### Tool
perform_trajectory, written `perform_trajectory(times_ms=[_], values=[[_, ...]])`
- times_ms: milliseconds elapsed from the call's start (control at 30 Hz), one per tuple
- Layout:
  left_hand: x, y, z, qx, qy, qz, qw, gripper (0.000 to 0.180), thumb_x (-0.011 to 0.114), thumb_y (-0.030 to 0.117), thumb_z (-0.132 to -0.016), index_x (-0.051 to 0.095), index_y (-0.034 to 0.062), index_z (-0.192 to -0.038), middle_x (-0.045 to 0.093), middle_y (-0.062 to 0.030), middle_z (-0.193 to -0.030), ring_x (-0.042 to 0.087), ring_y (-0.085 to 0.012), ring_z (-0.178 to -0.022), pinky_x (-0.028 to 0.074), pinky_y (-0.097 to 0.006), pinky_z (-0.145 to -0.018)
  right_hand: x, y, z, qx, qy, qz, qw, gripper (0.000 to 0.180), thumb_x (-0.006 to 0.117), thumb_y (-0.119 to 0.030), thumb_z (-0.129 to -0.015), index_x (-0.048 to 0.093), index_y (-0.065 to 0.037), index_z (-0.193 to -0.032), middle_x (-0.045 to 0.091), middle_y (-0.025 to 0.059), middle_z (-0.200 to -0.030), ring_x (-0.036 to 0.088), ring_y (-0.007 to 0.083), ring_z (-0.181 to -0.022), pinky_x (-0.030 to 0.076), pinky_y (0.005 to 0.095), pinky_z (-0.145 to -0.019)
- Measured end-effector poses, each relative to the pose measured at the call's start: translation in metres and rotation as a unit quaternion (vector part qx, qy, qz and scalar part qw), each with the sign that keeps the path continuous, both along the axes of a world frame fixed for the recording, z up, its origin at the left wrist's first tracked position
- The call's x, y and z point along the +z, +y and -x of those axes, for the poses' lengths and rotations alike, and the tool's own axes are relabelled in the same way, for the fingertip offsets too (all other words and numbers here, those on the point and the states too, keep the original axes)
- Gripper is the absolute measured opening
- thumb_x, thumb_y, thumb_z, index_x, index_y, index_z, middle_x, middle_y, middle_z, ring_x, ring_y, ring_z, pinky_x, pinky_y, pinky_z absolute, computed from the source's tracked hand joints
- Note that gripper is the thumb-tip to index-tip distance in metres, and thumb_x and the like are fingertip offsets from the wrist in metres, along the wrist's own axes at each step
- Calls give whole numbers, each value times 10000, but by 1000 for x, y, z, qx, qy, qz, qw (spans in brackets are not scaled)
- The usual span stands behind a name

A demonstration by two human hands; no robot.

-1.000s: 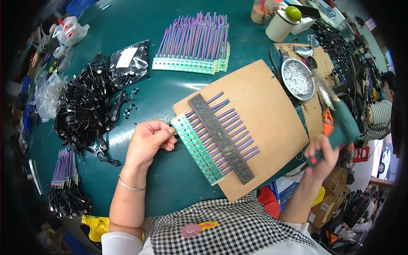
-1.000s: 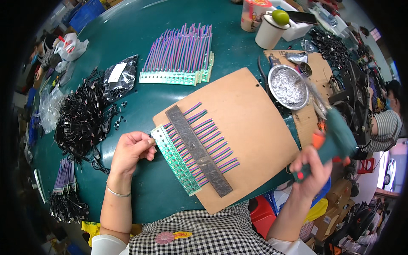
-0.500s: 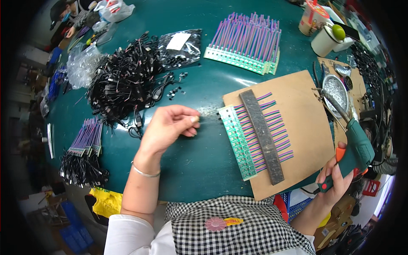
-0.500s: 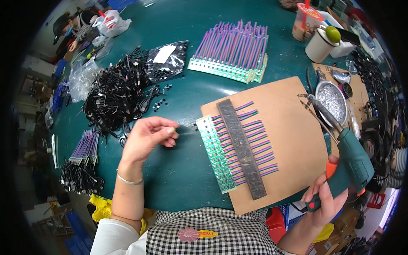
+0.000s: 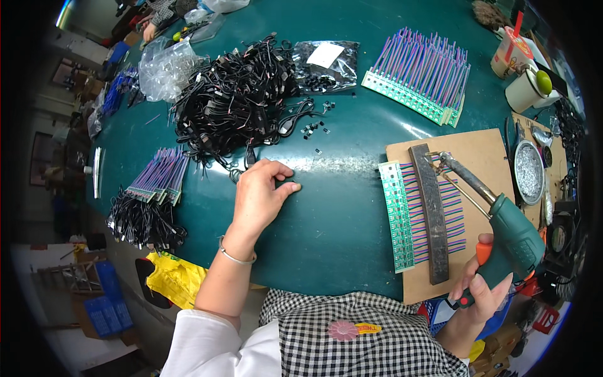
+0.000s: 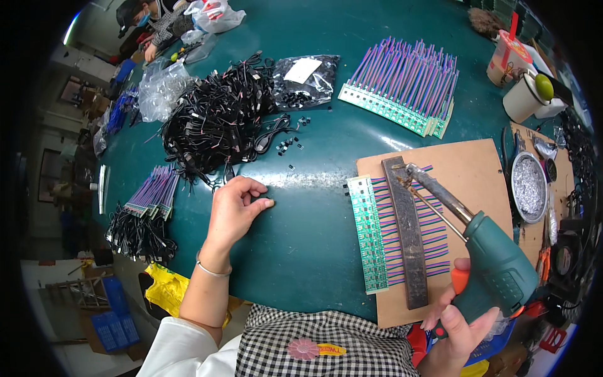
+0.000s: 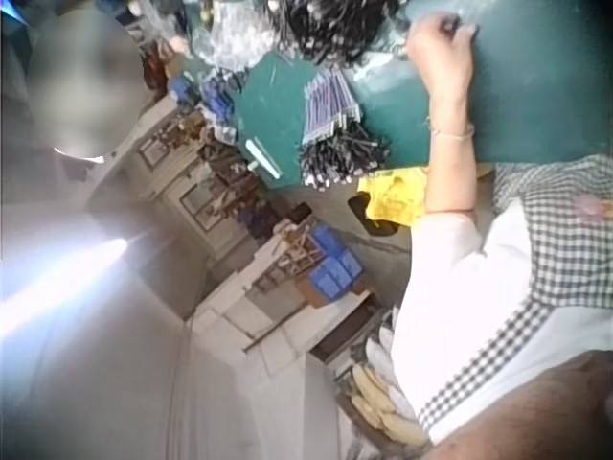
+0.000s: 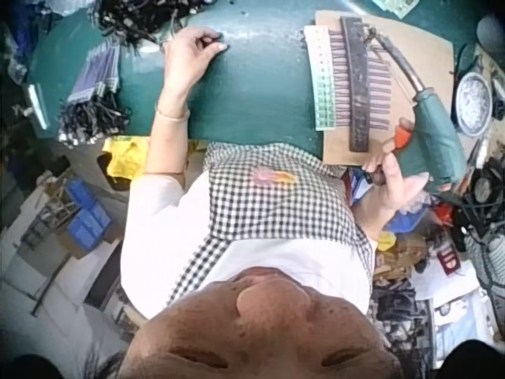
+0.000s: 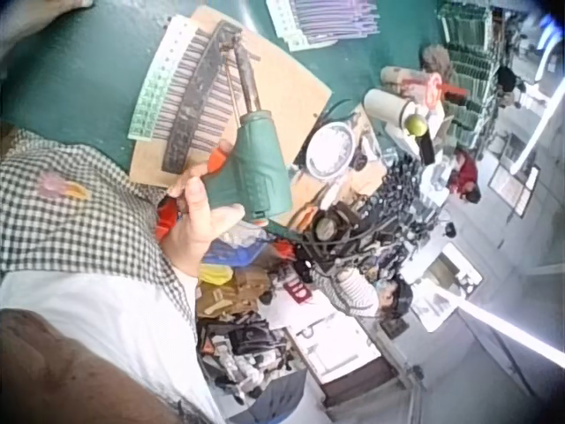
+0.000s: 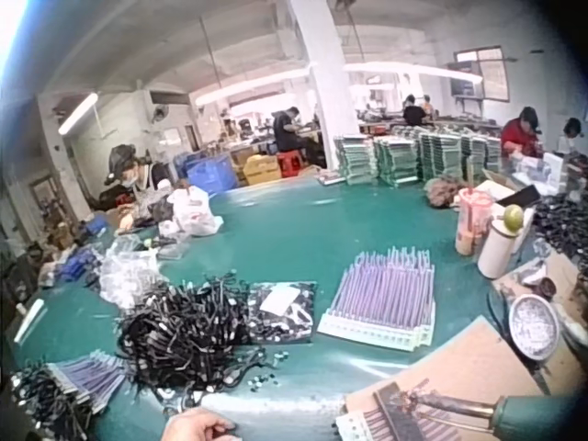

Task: The person solders wires onto a circuit board panel using a soldering iron, sets the completed panel aside, and places a new board onto a wooden fixture under a metal bar. They then attach components to the board and solder them with the soldering iron.

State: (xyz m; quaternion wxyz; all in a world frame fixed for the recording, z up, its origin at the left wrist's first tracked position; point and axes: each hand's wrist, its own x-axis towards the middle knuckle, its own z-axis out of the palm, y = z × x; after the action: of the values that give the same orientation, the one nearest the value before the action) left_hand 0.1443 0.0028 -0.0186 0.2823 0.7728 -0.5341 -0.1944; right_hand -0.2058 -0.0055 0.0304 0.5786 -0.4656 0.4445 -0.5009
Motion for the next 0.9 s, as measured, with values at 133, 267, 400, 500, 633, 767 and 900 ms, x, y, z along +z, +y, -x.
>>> perform_trajectory(times_ms=[133, 267, 400, 500, 633, 767, 900], values=[[-3, 1, 1, -33, -76, 29, 996, 141, 729, 12, -657, 623, 17, -749, 551, -34, -684, 456, -97, -546, 402, -249, -521, -1, 5, -7, -14, -7, -11, 1000, 651, 679, -187, -723, 328, 115, -1182, 453, 72, -540, 459, 137, -358, 422, 233, -331], [2, 2, 15, 4, 17, 48, 999, 92, 679, 17, -755, 598, -5, -792, 611, -60, -724, 536, -82, -569, 451, -218, -545, -2, 6, -14, -39, -26, -19, 999, 637, 682, -146, -710, 331, 112, -1175, 475, 91, -578, 471, 142, -370, 426, 234, -337], [36, 0, 58, -41, 481, -4, 876, 175, 607, 4, -827, 519, -41, -971, 639, -131, -766, 613, -131, -631, 512, -225, -568, -4, 6, -22, 1, -11, -35, 999, 618, 686, -127, -700, 352, 111, -1163, 522, 126, -669, 474, 138, -376, 430, 231, -361], [48, 3, 88, -124, 540, -50, 831, 205, 604, -10, -825, 499, -50, -997, 643, -150, -793, 620, -141, -643, 518, -236, -575, 1, 2, -38, 87, -23, -18, 996, 490, 608, 98, -726, 412, 68, -1174, 601, 116, -887, 566, 109, -664, 477, 223, -580], [52, 11, 110, -185, 505, -24, 843, 193, 615, -30, -815, 500, -39, -969, 649, -91, -775, 630, -109, -691, 521, -222, -593, 6, 0, -52, 97, -30, -78, 992, 201, 657, 85, -727, 575, 11, -895, 622, 54, -802, 590, 86, -709, 482, 212, -635], [54, 12, 119, -206, 461, -7, 863, 169, 639, -18, -798, 518, -27, -915, 654, -90, -774, 644, -120, -699, 524, -226, -588, 1, -1, -51, 123, -23, -44, 991, 187, 652, 82, -726, 575, 10, -881, 623, 57, -791, 597, 92, -706, 487, 217, -634], [53, 13, 125, -225, 392, 40, 891, 158, 686, 5, -754, 548, -8, -829, 651, -88, -755, 657, -145, -670, 523, -238, -566, -2, -3, -43, 175, 34, -30, 984, 186, 645, 87, -721, 574, 12, -875, 619, 51, -784, 598, 101, -696, 480, 219, -623]])
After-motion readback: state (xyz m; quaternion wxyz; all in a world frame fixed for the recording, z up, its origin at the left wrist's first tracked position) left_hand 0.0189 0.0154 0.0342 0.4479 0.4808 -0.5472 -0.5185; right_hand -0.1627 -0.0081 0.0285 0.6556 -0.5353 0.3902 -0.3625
